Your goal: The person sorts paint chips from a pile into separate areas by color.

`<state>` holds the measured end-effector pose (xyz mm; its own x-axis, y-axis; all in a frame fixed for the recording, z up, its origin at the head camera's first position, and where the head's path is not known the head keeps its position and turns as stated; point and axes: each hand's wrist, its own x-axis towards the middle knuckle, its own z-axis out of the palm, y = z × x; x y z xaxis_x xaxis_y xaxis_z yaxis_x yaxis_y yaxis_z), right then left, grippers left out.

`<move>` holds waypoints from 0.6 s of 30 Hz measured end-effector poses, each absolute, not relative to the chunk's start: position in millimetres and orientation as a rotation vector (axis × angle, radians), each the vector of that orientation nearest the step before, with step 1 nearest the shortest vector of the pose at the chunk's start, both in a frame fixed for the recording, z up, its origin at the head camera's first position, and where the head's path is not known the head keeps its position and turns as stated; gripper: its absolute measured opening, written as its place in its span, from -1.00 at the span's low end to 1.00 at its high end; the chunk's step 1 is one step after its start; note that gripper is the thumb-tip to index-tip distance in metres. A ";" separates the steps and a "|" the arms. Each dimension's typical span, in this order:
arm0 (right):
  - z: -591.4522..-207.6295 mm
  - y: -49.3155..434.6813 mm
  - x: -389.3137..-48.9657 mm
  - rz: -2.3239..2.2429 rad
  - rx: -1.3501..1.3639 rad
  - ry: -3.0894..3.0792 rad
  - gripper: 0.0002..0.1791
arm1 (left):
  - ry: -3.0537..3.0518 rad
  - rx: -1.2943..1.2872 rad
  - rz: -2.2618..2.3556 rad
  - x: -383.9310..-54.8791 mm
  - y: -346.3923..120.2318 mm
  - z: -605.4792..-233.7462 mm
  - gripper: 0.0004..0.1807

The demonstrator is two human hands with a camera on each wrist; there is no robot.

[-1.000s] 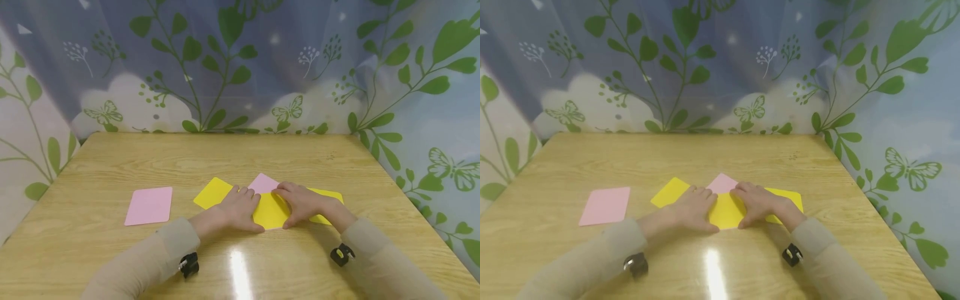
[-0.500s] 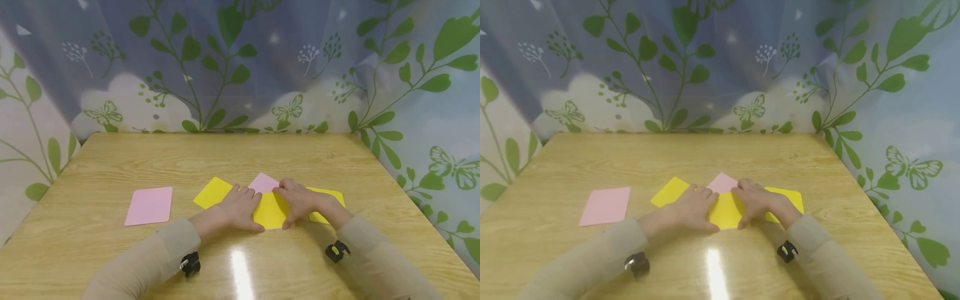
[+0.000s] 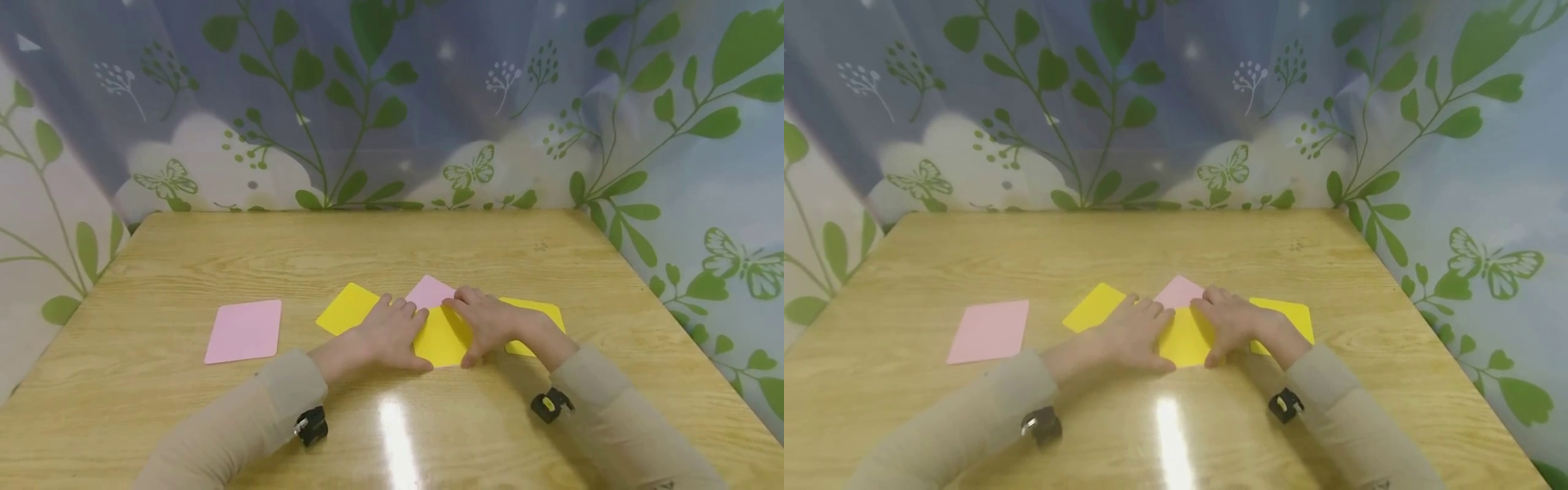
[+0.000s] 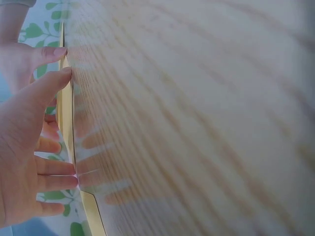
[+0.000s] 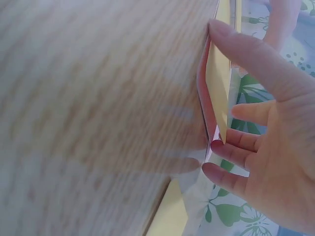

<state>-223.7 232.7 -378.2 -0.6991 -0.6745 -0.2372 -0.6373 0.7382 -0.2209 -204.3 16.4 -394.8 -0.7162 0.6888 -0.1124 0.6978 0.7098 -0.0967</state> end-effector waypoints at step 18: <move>-371.1 230.0 -214.0 -0.086 -1.092 2.667 0.11 | 2.861 1.151 -0.210 -204.0 17.7 -396.5 -0.06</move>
